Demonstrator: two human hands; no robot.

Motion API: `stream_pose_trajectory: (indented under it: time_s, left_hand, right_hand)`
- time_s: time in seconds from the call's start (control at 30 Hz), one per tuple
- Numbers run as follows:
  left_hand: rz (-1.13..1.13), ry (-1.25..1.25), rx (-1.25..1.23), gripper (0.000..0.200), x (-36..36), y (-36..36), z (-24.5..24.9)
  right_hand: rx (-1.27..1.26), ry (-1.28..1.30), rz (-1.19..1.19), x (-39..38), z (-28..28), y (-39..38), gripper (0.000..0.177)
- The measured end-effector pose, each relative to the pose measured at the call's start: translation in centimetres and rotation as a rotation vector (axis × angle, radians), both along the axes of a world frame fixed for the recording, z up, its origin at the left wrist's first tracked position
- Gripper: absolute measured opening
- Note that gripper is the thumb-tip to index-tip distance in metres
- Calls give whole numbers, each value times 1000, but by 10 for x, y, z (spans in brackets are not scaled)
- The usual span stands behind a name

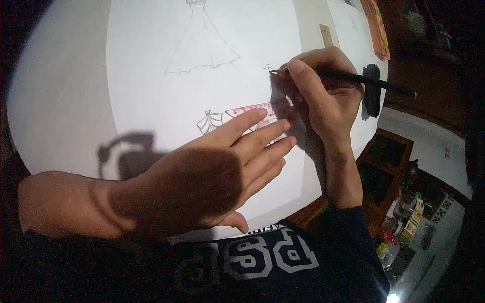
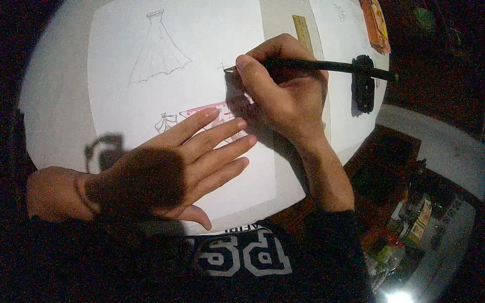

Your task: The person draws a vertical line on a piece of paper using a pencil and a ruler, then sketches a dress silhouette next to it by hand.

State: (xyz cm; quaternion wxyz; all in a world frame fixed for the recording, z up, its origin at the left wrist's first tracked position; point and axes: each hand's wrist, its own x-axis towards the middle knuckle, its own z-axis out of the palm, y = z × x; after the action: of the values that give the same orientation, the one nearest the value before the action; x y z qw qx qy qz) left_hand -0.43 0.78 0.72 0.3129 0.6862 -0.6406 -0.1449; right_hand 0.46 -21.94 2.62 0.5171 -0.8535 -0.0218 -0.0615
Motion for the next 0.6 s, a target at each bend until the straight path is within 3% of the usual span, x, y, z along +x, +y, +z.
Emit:
stream_pose_trajectory:
  time_s: [0.07,0.6]
  left_hand:
    - [-5,-21,0,101,0,0,0]
    - [15,-44,-1,99,0,-3,-1]
  right_hand:
    - [93,46,-12,0,3,0,9]
    - [48,11,-19,-1,-1,2,11]
